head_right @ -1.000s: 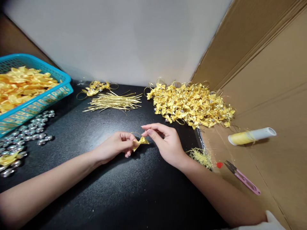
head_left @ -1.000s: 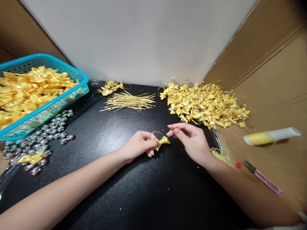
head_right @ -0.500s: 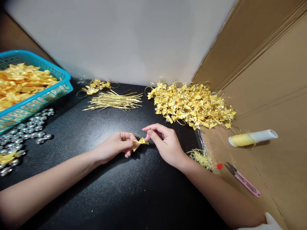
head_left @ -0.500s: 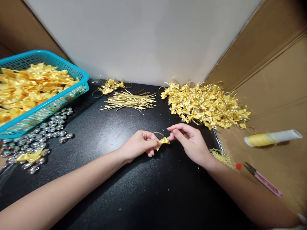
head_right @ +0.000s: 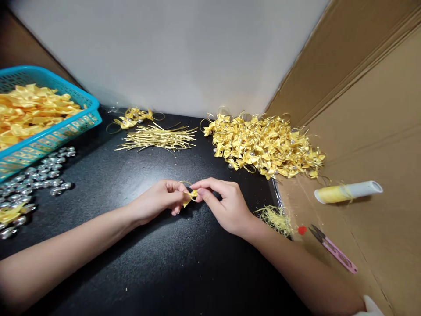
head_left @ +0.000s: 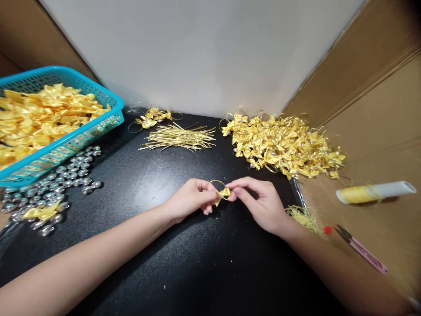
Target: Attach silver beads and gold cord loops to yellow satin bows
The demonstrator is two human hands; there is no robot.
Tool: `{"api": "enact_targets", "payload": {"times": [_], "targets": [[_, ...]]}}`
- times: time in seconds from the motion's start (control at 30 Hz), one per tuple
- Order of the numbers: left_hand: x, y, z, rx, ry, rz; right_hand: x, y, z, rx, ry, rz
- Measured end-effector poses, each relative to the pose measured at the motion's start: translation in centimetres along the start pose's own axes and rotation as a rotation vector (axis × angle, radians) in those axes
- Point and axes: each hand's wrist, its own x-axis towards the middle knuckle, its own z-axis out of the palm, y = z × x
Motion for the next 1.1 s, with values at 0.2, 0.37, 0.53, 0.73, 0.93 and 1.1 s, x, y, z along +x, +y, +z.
{"api": "enact_targets", "payload": {"times": [0.2, 0.37, 0.53, 0.73, 0.93, 1.1], "targets": [[0.1, 0.0, 0.0, -0.008, -0.019, 0.008, -0.2, 0.3, 0.3, -0.034, 0.047, 0.029], [0.1, -0.1, 0.0, -0.019, -0.025, 0.045, -0.7, 1.3, 1.6, 0.025, -0.039, 0.161], [0.1, -0.2, -0.1, -0.040, -0.024, 0.057, -1.0, 1.9, 2.3, 0.054, -0.003, 0.245], [0.0, -0.3, 0.0, -0.047, -0.004, 0.071, -0.8, 1.8, 2.4, 0.043, 0.024, 0.270], [0.0, -0.2, 0.1, -0.030, 0.010, 0.070, -0.8, 1.8, 2.4, 0.045, 0.024, 0.289], [0.0, -0.1, 0.1, -0.003, 0.003, 0.064, -0.6, 1.8, 2.4, 0.022, 0.041, 0.292]]}}
